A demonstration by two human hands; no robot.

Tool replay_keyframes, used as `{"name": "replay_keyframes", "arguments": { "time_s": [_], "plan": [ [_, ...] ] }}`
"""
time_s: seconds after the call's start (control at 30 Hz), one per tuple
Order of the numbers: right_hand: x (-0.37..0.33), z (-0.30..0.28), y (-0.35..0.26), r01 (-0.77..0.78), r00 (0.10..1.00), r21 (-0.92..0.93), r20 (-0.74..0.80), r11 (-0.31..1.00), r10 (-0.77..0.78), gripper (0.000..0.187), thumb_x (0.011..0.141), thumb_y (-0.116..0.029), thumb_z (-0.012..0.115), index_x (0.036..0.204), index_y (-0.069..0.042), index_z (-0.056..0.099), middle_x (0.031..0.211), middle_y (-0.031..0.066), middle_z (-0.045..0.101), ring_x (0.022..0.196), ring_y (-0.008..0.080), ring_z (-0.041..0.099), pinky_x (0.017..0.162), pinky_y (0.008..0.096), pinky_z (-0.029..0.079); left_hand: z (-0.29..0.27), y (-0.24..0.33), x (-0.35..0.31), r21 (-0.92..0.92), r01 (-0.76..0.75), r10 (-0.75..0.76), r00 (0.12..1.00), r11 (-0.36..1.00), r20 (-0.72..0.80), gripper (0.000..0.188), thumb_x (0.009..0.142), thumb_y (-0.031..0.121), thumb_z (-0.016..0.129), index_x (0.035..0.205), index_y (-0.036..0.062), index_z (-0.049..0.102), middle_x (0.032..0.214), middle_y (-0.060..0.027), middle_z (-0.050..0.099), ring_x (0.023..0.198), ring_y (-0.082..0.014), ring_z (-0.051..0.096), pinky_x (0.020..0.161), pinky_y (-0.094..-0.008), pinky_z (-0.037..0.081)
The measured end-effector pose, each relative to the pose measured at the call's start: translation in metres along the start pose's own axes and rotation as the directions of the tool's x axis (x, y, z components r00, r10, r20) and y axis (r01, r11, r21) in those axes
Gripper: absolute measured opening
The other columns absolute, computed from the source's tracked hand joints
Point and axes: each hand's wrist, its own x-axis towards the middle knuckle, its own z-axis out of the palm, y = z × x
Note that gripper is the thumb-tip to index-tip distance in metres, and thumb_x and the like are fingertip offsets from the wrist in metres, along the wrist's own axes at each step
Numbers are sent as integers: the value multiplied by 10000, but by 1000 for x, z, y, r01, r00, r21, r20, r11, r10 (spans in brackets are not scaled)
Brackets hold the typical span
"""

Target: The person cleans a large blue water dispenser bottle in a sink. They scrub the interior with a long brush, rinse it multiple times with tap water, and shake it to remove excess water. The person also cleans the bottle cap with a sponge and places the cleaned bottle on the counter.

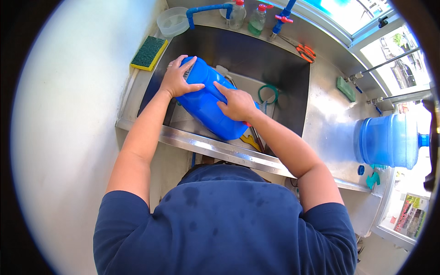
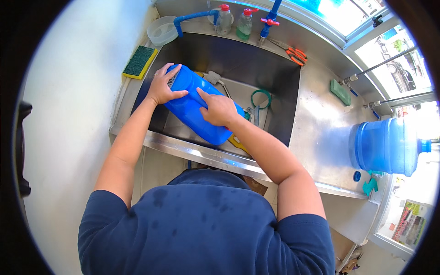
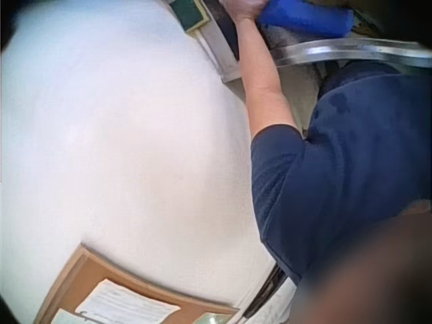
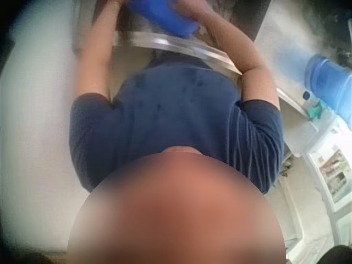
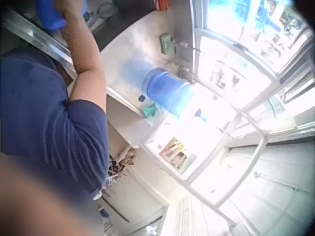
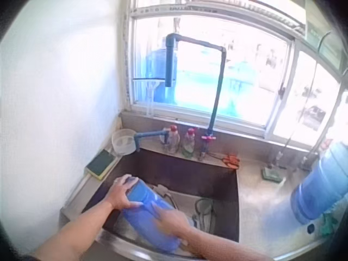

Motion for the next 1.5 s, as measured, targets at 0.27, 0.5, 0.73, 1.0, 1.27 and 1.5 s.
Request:
{"name": "replay_keyframes", "arguments": {
  "time_s": [0.27,0.5,0.73,1.0,1.27,1.5],
  "plan": [
    [12,18,-31,-163,983,108,-61,981,171,639,861,-287,565,1475,-187,421,1146,199,671,1045,388,637,918,488,496,-8,90,26,-36,650,-640,737,759,-218,1164,645,654,788,1484,-8,326,1427,-324,380,1317,-456,393,1120,-514,300],
    [21,24,-35,-265,943,131,-170,955,285,654,850,-322,598,1466,-172,440,1133,220,669,1059,402,627,915,494,486,-47,88,5,-491,647,-599,751,584,277,974,715,331,873,1473,-5,363,1368,-206,530,1180,-265,574,1007,-394,457],
    [18,39,-48,-352,899,129,-231,927,373,685,858,-302,597,1486,-121,392,1107,194,672,999,384,646,855,485,508,-31,47,13,-439,543,-536,830,715,153,1198,652,424,881,1542,35,179,1457,-350,370,1369,-397,411,1095,-412,375],
    [31,45,-59,-440,851,252,-190,862,490,724,865,-364,618,1504,-126,373,1211,207,647,1085,382,629,937,468,483,-21,8,48,-116,288,-280,956,950,83,1357,536,571,884,1563,78,147,1472,-287,373,1384,-393,368,1138,-419,329],
    [44,42,-58,-272,880,425,-254,863,402,724,914,-459,616,1413,38,452,1315,299,546,1200,434,552,1043,437,421,-16,31,58,-433,211,-377,860,876,-344,1092,622,569,842,1412,-60,426,1394,-292,468,1280,-415,486,1053,-433,427],
    [33,-13,29,298,720,908,-417,295,554,353,951,-288,645,1172,-16,601,1047,45,656,936,123,595,838,275,475,-34,112,34,-403,136,-62,980,905,191,1307,589,677,818,1562,84,176,1546,-316,234,1468,-395,225,1150,-607,179]
  ]
}}
